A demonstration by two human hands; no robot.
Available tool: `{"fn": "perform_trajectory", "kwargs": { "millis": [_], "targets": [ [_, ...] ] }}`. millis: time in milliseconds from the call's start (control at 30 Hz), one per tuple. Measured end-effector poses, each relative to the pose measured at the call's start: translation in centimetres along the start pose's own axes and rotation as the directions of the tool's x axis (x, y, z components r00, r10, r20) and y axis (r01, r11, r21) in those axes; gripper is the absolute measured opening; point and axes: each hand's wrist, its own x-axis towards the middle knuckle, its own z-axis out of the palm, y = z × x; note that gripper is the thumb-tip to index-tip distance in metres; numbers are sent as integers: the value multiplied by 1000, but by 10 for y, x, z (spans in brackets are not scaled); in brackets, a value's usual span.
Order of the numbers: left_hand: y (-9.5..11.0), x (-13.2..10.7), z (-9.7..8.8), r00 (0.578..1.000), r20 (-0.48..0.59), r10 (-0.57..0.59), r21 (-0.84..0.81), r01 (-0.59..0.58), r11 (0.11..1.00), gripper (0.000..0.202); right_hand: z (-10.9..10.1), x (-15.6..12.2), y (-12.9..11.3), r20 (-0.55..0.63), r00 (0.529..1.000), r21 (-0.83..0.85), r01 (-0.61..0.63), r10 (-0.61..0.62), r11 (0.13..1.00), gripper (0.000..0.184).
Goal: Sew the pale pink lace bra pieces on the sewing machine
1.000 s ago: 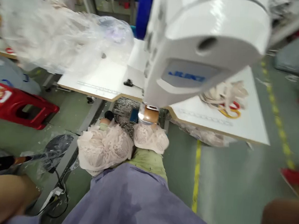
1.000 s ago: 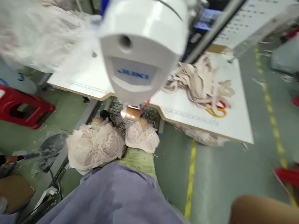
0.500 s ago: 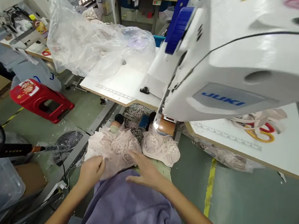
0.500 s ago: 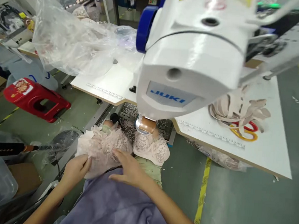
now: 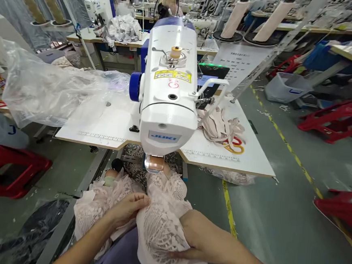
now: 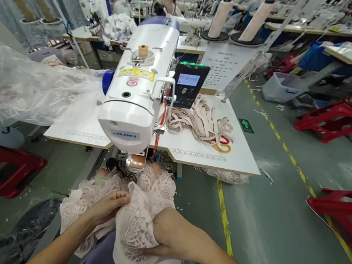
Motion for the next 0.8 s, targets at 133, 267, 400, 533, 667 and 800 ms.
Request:
{"fn": "perform_trajectory", "kwargs": {
  "millis": [133,267,400,533,667,800],
  "targets": [
    [17,6,16,999,48,23,71,-26,997,39,-1,-20,8,70,990,9,-125,124,992,43],
    [50,-1,41,942,65,331,473,-321,821,25,-4,-20,31,-63,896,219,-417,439,882,53],
    [74,-4,64,870,217,444,724,-448,525,25,-2,6,51,-352,864,407,-206,361,890,91],
    [98,0,57,866,136,480,829,-365,424,32,-5,35,59,-392,879,510,-41,274,859,49],
    [130,3,33,906,-69,418,849,-167,502,37,-18,54,64,-488,755,519,-152,438,841,56],
    [148,10,15,878,-176,445,801,-135,583,47,-32,68,73,-477,717,518,-237,508,822,55]
  ]
}}
